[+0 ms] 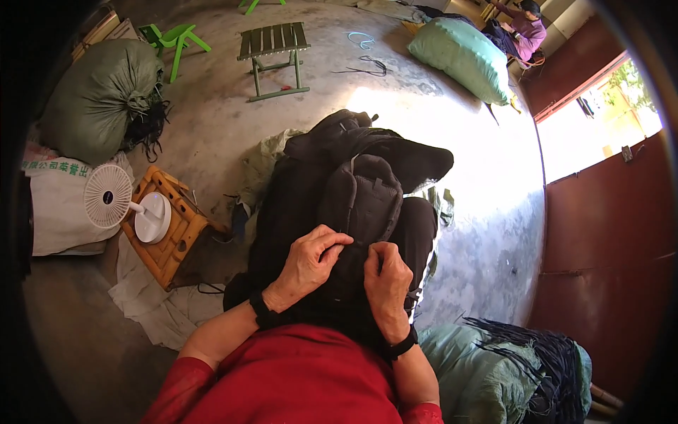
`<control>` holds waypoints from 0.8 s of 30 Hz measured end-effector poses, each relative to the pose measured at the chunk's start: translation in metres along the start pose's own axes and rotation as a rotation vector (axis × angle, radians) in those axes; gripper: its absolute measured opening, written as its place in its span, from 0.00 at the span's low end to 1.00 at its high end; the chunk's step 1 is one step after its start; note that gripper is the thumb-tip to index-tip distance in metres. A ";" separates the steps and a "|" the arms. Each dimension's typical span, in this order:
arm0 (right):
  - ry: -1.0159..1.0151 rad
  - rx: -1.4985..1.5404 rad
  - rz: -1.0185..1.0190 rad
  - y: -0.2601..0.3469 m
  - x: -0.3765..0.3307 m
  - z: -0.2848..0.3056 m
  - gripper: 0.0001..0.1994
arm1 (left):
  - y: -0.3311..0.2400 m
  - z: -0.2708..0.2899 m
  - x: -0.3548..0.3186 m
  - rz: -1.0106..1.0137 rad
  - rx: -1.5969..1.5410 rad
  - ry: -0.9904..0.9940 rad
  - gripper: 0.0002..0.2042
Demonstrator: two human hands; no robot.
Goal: Lacing a pair of black athletic shoes.
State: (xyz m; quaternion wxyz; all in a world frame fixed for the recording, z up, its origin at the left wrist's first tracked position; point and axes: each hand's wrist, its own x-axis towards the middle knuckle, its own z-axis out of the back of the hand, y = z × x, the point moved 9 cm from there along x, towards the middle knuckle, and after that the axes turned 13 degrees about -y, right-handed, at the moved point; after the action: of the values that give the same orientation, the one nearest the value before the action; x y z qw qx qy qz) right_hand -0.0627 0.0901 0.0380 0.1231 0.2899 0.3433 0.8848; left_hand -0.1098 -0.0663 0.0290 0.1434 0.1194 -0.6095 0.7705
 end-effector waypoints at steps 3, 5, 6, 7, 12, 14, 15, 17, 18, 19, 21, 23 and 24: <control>0.030 -0.001 0.113 0.008 0.007 -0.004 0.02 | -0.004 0.001 0.004 -0.012 0.015 0.004 0.07; 0.152 0.101 -0.094 -0.003 0.009 -0.010 0.02 | -0.004 0.003 0.002 -0.035 0.009 -0.003 0.07; 0.272 0.206 -0.307 -0.017 0.005 -0.018 0.01 | -0.005 0.002 0.003 -0.058 0.007 -0.007 0.07; 0.272 0.208 -0.307 -0.018 0.009 -0.016 0.01 | -0.007 0.002 0.003 -0.059 0.009 -0.007 0.07; 0.417 0.429 -0.469 -0.017 0.010 -0.024 0.05 | -0.005 -0.001 0.001 -0.032 0.036 0.027 0.07; 0.424 0.474 -0.507 -0.019 0.009 -0.027 0.06 | -0.005 -0.002 0.002 -0.040 0.048 0.026 0.07; 0.418 0.456 -0.511 -0.019 0.009 -0.030 0.07 | -0.005 -0.002 0.002 -0.045 0.060 0.018 0.07; 0.406 0.440 -0.516 -0.021 0.006 -0.034 0.07 | -0.004 -0.001 0.003 -0.015 0.062 0.032 0.07; 0.406 0.438 -0.502 -0.021 0.006 -0.036 0.07 | -0.002 -0.001 0.004 0.015 0.065 0.036 0.07; 0.407 0.436 -0.487 -0.020 0.007 -0.037 0.07 | -0.003 -0.001 0.005 0.010 0.066 0.037 0.07; 0.425 0.439 -0.531 -0.024 0.003 -0.033 0.07 | -0.001 -0.002 0.003 0.052 0.074 0.083 0.07; 0.463 0.563 -0.644 -0.028 -0.005 -0.033 0.08 | 0.002 -0.002 0.000 0.061 0.046 0.085 0.08; 0.466 0.623 -0.672 -0.031 -0.008 -0.035 0.09 | 0.003 -0.003 -0.001 0.075 0.012 0.084 0.09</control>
State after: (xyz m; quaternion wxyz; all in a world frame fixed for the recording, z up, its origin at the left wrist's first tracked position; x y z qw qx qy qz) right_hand -0.0761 0.0909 -0.0072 0.2289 -0.0184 0.6832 0.6932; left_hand -0.1098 -0.0638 0.0254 0.1394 0.0649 -0.6025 0.7832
